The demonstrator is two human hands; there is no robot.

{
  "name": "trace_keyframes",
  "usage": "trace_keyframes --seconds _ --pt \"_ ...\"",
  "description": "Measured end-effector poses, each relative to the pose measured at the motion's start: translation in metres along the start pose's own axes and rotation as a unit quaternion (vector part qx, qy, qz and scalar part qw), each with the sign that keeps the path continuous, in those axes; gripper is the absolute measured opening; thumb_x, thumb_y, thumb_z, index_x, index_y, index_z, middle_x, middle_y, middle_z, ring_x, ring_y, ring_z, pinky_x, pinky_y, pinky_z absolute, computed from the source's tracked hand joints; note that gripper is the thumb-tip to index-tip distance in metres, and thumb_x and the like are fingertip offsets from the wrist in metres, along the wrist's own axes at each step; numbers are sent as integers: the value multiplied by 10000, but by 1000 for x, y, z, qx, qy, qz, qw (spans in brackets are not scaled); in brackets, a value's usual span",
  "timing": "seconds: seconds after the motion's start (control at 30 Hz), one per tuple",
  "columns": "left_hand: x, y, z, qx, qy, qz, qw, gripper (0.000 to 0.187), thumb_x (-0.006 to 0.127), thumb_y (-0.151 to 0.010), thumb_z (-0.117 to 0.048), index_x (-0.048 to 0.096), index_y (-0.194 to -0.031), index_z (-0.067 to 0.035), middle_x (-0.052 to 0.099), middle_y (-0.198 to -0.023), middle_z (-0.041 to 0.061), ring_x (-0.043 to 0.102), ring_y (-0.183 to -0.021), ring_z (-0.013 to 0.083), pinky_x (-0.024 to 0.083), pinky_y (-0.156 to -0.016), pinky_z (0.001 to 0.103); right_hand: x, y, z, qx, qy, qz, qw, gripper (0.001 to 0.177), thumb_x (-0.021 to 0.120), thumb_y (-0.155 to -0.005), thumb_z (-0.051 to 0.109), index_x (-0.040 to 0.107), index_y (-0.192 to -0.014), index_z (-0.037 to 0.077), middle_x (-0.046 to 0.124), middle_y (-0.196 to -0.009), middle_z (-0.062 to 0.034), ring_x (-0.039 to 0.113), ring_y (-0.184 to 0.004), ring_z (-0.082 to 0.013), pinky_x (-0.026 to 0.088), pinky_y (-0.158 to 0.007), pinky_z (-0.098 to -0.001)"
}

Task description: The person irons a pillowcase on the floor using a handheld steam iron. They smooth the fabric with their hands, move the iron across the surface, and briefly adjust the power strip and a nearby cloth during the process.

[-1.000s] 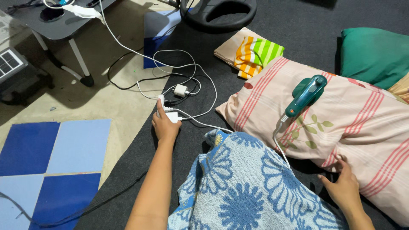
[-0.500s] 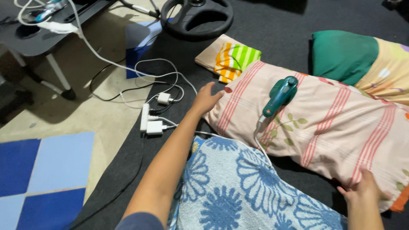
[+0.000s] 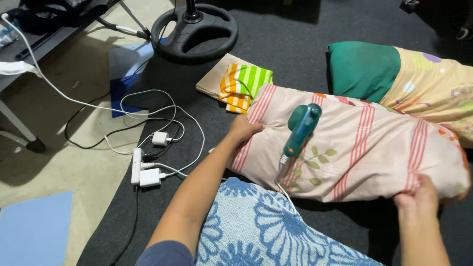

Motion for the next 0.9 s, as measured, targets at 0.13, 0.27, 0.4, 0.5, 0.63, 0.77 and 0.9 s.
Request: trace_keyframes --seconds 0.13,0.27,0.4,0.5,0.63,0.77,0.9 --pt "-35 29 -51 64 54 -93 992 483 867 -625 -325 746 -931 29 764 -823 157 735 -724 221 569 -684 365 46 -3 53 -74 -65 179 979 520 560 -930 148 582 -1409 -56 671 -1392 -189 678 -1294 -326 495 -1099 -519" --pt "-107 55 -64 165 176 -192 951 368 830 -710 -214 738 -970 29 775 -845 105 682 -714 160 552 -665 306 85 -17 73 -113 -46 320 939 475 542 -990 28 528 -1436 -136 646 -1423 -223 643 -1408 -354 482 -1241 -493" --pt "-144 97 -26 124 143 -268 945 406 818 -760 -222 698 -1044 43 773 -917 140 723 -812 195 562 -751 319 118 -55 51 -115 -40 309 943 634 570 -912 -83 200 -1426 -55 472 -1465 -272 573 -1332 -401 490 -1117 -523" --pt "-133 118 16 61 91 -293 950 575 833 -771 -278 620 -1204 34 745 -1028 196 722 -909 266 557 -811 373 125 -91 7 -110 14 199 974 800 582 -882 -115 164 -1519 129 448 -1493 -230 601 -1311 -366 529 -1055 -533" --pt "-101 139 76 -62 56 -92 992 685 742 -844 -315 492 -1407 -15 694 -1161 227 709 -1032 376 558 -879 441 110 -107 -53 -22 192 134 972 925 567 -897 -71 152 -1627 317 472 -1468 -181 613 -1235 -346 549 -941 -563" --pt "-118 156 98 -56 -32 -117 991 546 724 -870 -260 578 -1324 4 711 -1172 225 701 -1063 356 559 -900 421 87 -74 -83 39 364 194 910 534 560 -993 81 470 -1513 164 615 -1295 -99 618 -1140 -272 536 -871 -501" --pt "-135 216 109 48 -5 -277 960 391 651 -862 -125 694 -1243 -45 731 -1161 136 712 -1036 217 556 -890 346 73 -15 -89 87 358 259 893 406 580 -961 65 588 -1367 70 683 -1213 -126 678 -1044 -272 547 -842 -446"
Point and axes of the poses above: each hand's wrist, its own y-axis away from the middle knuckle, its own x-axis out of the palm, z = x × y, the point moved 4 cm from there along -y, towards the middle knuckle
